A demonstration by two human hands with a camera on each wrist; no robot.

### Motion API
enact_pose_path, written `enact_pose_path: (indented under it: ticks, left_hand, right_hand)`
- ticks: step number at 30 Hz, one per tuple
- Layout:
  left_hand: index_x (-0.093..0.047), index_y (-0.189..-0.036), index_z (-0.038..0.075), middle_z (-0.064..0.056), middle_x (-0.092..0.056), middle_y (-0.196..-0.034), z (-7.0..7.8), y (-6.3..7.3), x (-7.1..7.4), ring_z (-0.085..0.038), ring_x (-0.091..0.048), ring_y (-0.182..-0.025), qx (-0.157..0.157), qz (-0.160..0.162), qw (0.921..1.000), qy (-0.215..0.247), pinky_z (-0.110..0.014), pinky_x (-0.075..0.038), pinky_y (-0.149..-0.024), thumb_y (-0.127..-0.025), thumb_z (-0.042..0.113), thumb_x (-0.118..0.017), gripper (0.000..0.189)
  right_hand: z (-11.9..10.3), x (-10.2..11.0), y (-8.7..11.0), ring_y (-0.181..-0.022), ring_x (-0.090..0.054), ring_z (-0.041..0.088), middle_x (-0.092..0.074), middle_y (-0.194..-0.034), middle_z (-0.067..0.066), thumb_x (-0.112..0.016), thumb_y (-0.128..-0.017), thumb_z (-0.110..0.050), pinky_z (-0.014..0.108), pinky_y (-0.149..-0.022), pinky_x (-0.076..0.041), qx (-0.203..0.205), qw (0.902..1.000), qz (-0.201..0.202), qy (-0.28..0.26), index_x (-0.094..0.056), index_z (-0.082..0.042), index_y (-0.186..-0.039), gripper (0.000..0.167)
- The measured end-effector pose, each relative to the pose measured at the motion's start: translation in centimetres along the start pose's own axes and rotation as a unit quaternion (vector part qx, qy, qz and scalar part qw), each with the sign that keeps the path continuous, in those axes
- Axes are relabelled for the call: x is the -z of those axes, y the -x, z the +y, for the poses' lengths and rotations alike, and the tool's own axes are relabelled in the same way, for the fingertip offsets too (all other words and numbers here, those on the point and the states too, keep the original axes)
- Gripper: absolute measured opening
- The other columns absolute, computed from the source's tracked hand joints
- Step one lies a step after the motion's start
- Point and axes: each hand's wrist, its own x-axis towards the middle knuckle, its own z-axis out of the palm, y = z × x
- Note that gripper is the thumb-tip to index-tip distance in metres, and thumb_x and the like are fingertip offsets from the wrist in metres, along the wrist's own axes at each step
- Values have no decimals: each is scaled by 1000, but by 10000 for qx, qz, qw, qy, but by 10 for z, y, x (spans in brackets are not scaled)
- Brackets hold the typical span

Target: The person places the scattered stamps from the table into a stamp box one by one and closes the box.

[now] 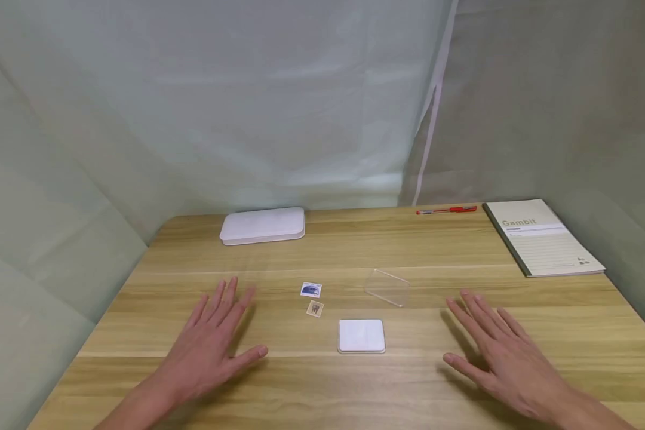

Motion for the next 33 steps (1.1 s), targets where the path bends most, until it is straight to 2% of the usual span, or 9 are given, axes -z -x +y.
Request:
enact_pose_path:
  ticks: [3, 6, 9, 12, 15, 19, 22, 27, 33]
  left_hand:
    - [-11, -172, 14, -18, -8, -176, 2, -3, 2, -40, -11, -161, 231, -154, 9989, 367, -37, 10, -128, -94, 71, -66, 110]
    - [-10, -171, 8, -19, -14, -175, 5, -7, 7, -43, -15, -160, 523, -246, 9948, 833, -53, -5, -130, -93, 67, -71, 115]
    - [-9, -170, 3, -22, -18, -174, 7, -13, 10, -46, -19, -158, 788, -280, 9886, 1250, -66, -23, -123, -93, 62, -75, 117]
    - [-8, -170, 3, -25, -21, -172, 8, -17, 13, -47, -26, -155, 986, -202, 9823, 1577, -68, -28, -120, -95, 54, -78, 114]
    - [-9, -170, 6, -25, -25, -171, 10, -21, 14, -45, -39, -149, 1098, -70, 9767, 1844, -66, -31, -119, -96, 48, -79, 111]
    - [-17, -170, 7, -22, -31, -170, 14, -27, 14, -42, -45, -146, 1205, 86, 9688, 2163, -66, -35, -117, -95, 42, -82, 104]
    - [-27, -167, 7, -18, -38, -167, 17, -32, 13, -41, -45, -147, 1225, 221, 9628, 2397, -64, -40, -114, -94, 35, -84, 98]
    - [-41, -160, 9, -12, -55, -155, 21, -43, 9, -33, -56, -137, 1107, 475, 9499, 2883, -55, -49, -109, -93, 21, -86, 82]
    - [-51, -153, 9, -9, -66, -140, 26, -52, 4, -28, -63, -126, 988, 556, 9308, 3475, -51, -52, -106, -91, 15, -87, 72]
  right_hand:
    - [-5, 1, -3, -158, -27, 35, -30, -172, 16, -70, -97, -61, 29, -128, 7, -126, 9996, -155, -216, -29, -19, -169, 93]
    - [-9, 2, -7, -157, -28, 37, -28, -173, 14, -69, -97, -62, 23, -125, 8, -226, 9984, -277, -443, -24, -20, -170, 96]
    - [-14, 3, -11, -157, -29, 38, -27, -174, 13, -72, -96, -59, 21, -125, 2, -241, 9968, -199, -741, -22, -19, -171, 98]
    - [-17, 3, -16, -154, -33, 40, -28, -173, 12, -77, -93, -56, 40, -129, -18, -242, 9936, -76, -1102, -21, -23, -171, 101]
    - [-20, 2, -22, -152, -37, 40, -32, -172, 10, -82, -90, -54, 59, -120, -33, -287, 9881, -43, -1508, -19, -28, -171, 106]
    - [-24, 0, -30, -150, -41, 39, -37, -169, 10, -87, -87, -51, 34, -124, -28, -225, 9801, 69, -1970, -21, -29, -171, 109]
    - [-27, -2, -35, -147, -44, 38, -42, -167, 9, -89, -85, -47, 10, -116, -17, -56, 9745, 234, -2233, -26, -27, -169, 107]
    - [-33, -10, -42, -143, -49, 31, -50, -160, 5, -93, -82, -40, 5, -114, -19, 218, 9645, 384, -2603, -37, -21, -165, 101]
    - [-44, -20, -48, -132, -58, 26, -61, -146, 6, -98, -77, -29, 12, -112, -33, 371, 9573, 447, -2833, -51, -14, -155, 93]
